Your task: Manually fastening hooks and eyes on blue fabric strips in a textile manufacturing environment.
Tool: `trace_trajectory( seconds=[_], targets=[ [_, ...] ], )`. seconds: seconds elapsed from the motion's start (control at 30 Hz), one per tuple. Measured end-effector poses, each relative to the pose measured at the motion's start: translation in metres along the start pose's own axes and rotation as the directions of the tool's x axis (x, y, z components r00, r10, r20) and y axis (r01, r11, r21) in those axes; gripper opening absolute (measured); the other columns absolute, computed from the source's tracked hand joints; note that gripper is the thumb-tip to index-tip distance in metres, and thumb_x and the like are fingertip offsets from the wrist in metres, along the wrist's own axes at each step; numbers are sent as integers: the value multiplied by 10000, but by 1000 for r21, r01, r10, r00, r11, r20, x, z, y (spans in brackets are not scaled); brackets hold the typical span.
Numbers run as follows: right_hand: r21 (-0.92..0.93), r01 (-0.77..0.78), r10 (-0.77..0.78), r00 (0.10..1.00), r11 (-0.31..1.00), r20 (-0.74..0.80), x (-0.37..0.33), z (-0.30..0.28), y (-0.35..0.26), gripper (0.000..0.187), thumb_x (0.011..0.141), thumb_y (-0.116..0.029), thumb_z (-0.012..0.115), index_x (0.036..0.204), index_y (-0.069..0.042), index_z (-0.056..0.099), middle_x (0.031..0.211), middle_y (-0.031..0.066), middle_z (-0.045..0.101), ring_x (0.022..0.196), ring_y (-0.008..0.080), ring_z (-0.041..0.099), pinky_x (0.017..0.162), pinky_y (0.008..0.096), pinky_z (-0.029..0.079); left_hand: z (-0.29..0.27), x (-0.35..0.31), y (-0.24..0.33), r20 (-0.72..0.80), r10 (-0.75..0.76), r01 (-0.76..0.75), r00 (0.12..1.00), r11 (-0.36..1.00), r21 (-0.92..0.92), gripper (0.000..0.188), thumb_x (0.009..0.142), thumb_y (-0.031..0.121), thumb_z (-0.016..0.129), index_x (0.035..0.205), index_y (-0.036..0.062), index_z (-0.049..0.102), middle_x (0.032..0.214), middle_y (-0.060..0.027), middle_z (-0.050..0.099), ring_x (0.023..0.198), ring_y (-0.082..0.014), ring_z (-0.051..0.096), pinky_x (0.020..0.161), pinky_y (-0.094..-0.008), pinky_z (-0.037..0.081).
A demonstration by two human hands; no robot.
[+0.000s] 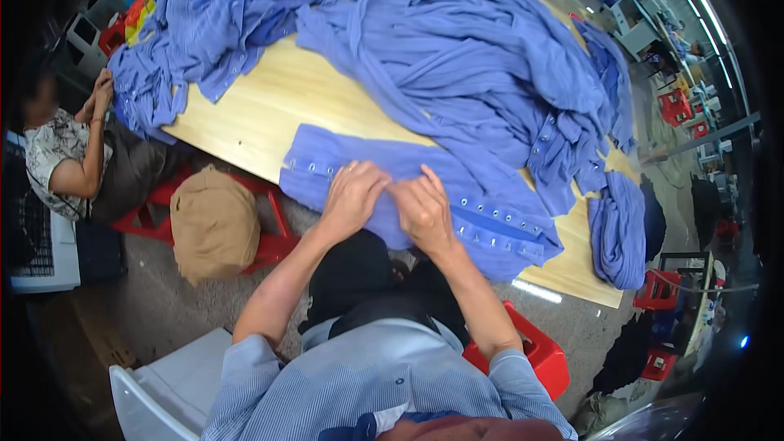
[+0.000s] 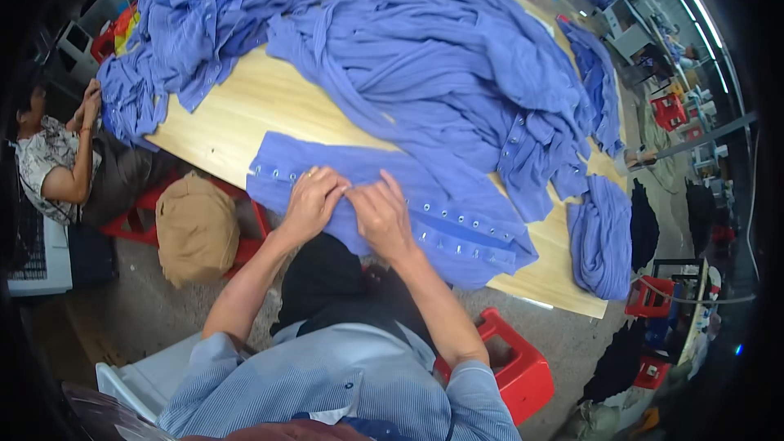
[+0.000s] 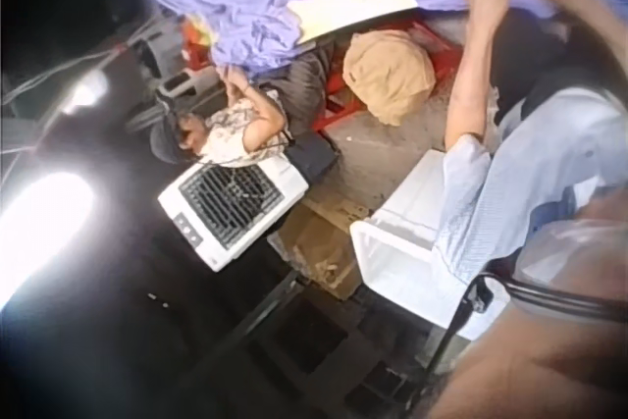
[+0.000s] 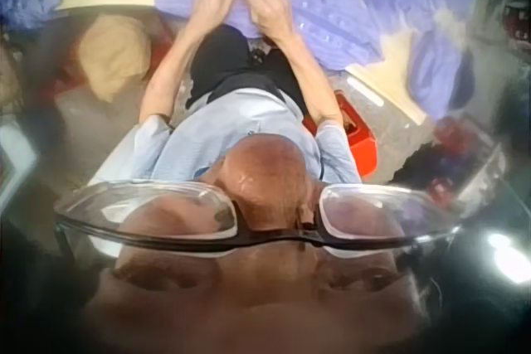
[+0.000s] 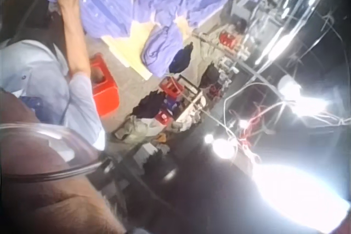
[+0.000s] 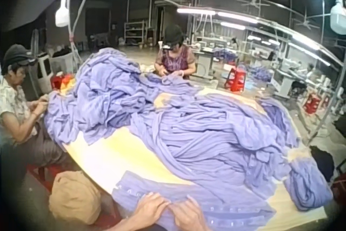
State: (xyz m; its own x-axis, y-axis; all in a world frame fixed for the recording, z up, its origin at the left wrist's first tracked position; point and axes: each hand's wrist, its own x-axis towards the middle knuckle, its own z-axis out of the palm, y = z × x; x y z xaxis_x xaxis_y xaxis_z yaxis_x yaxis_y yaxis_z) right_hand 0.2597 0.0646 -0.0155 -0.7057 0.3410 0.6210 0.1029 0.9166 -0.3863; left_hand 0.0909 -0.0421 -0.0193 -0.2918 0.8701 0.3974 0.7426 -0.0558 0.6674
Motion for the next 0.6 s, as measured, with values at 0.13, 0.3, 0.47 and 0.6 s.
trace_trajectory(
  seconds=[0.13,0.3,0.47,0.6],
  targets=[
    [80,-73,77,996,994,-42,6,1,1,172,905,-27,820,1070,-75,803,968,63,742,939,283,728,1133,538,526,-5,2,0,17,11,-10,1000,1000,-12,75,1001,75,711,1031,30,763,1011,-141,706,979,-383,645,856,-488,490],
    [85,-118,121,992,989,-24,9,0,-3,147,907,-42,835,1042,-80,790,953,64,727,938,287,723,1111,544,537,-8,-1,1,1,16,-16,1000,1000,-14,63,994,63,718,1024,29,761,1007,-139,706,976,-378,646,857,-481,486],
    [-27,64,-65,997,998,-28,-5,5,-3,185,880,-32,778,1065,-38,770,997,104,727,964,304,726,1112,555,551,-7,-10,-5,87,56,-54,995,998,-22,83,996,61,713,1062,40,760,1015,-148,700,968,-390,644,863,-489,481],
    [-82,214,-213,977,973,20,2,-12,6,232,839,-70,739,1065,-21,752,1019,106,738,966,307,733,1041,520,586,-18,-6,-4,187,156,-169,970,984,59,220,996,123,748,1212,85,766,1110,-144,690,1031,-381,635,917,-496,474]
  ],
)
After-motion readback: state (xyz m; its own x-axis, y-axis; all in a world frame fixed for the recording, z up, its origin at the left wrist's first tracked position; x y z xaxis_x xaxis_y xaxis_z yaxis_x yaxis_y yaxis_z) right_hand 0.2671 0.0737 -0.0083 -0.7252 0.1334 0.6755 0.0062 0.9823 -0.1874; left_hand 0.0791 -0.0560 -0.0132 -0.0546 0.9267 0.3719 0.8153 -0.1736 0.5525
